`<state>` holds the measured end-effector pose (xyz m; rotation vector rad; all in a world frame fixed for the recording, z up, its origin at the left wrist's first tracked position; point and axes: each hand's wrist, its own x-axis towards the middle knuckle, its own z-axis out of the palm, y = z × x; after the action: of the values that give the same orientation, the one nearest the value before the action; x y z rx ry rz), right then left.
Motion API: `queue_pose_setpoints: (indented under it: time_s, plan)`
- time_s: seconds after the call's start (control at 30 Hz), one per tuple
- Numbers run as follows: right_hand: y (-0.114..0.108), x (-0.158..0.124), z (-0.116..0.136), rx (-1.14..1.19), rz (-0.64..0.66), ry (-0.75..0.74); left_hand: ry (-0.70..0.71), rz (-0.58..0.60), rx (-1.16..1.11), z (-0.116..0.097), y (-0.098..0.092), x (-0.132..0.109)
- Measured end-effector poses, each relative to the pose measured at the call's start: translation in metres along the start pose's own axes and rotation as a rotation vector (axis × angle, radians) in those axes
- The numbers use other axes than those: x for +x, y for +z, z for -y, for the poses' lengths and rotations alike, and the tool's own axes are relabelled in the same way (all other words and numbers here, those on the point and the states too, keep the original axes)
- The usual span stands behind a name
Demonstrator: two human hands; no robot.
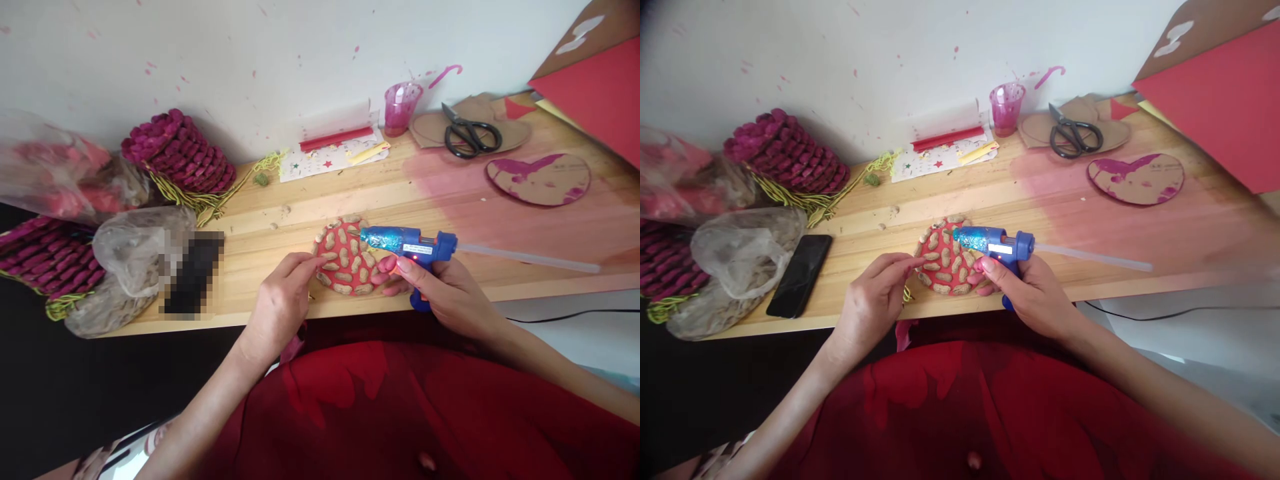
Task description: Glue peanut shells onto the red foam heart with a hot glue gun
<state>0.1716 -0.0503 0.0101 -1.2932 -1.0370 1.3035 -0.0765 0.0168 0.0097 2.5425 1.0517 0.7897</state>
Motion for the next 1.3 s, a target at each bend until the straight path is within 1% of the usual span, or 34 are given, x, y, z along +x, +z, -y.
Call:
queue_pose_setpoints:
  time_s: [0.17, 0.23, 0.33, 0.5, 0.63, 1.3]
  plan:
    - [0.000, 0.001, -0.001, 0.010, -0.002, 0.013, 0.117, -0.001, 0.047, 0.007, 0.012, -0.018]
    - [0.001, 0.000, -0.001, 0.021, -0.005, 0.014, 0.159, 0.011, 0.091, 0.009, 0.016, -0.022]
    - [0.001, -0.001, -0.002, 0.026, -0.008, 0.012, 0.198, 0.050, 0.147, 0.007, 0.015, -0.023]
    - [0.002, -0.001, -0.001, 0.020, -0.020, 0.028, 0.214, 0.116, 0.215, -0.001, 0.009, -0.019]
    - [0.002, -0.001, -0.001, 0.004, -0.021, 0.033, 0.219, 0.145, 0.230, -0.003, 0.008, -0.018]
    - [0.003, -0.001, 0.000, 0.019, -0.032, 0.031, 0.248, 0.137, 0.273, -0.002, 0.013, -0.018]
